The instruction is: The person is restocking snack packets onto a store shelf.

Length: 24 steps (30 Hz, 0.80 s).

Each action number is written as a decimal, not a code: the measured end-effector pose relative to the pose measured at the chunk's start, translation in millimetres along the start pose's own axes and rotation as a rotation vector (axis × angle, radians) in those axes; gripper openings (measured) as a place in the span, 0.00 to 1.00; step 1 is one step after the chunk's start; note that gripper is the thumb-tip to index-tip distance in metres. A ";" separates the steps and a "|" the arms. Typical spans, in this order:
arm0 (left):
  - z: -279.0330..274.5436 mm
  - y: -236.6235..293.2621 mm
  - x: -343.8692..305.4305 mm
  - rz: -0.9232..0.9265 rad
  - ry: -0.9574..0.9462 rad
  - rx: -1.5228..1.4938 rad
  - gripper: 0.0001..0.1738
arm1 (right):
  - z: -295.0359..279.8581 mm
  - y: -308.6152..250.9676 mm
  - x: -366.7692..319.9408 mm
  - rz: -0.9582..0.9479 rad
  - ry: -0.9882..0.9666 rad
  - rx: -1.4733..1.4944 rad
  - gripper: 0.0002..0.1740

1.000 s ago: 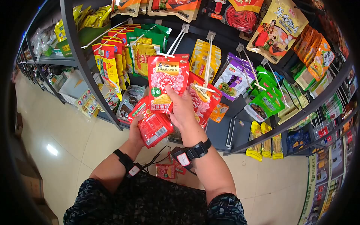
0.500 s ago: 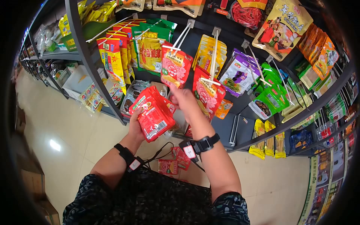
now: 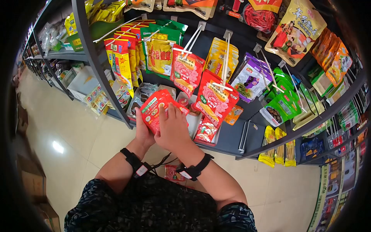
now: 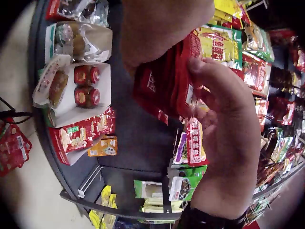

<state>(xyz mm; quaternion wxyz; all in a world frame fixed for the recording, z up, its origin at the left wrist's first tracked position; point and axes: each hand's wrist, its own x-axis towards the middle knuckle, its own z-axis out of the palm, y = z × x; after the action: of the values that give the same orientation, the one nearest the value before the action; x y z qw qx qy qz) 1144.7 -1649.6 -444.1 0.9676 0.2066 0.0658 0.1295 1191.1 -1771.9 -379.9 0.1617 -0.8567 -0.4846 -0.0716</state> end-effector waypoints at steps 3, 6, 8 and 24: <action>6.7 3.9 -3.7 -0.019 -0.023 0.008 0.53 | -5.0 -4.3 -3.8 -0.007 -0.040 -0.072 0.53; 9.6 4.6 -6.7 -0.071 -0.017 -0.047 0.55 | -5.6 -5.5 -6.9 -0.041 -0.064 -0.130 0.53; 7.5 6.4 -5.8 -0.069 -0.029 -0.036 0.56 | -9.3 -0.3 -5.4 -0.099 -0.076 -0.037 0.50; 0.9 13.1 1.0 -0.067 -0.130 -0.085 0.58 | -6.7 -9.2 -11.7 -0.095 -0.106 -0.161 0.47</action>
<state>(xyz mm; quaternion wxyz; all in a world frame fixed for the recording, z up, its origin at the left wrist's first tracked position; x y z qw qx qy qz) 1142.9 -1638.1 -437.9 0.9815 0.1709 0.0040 0.0862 1177.5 -1779.2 -375.0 0.0631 -0.8457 -0.5250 -0.0723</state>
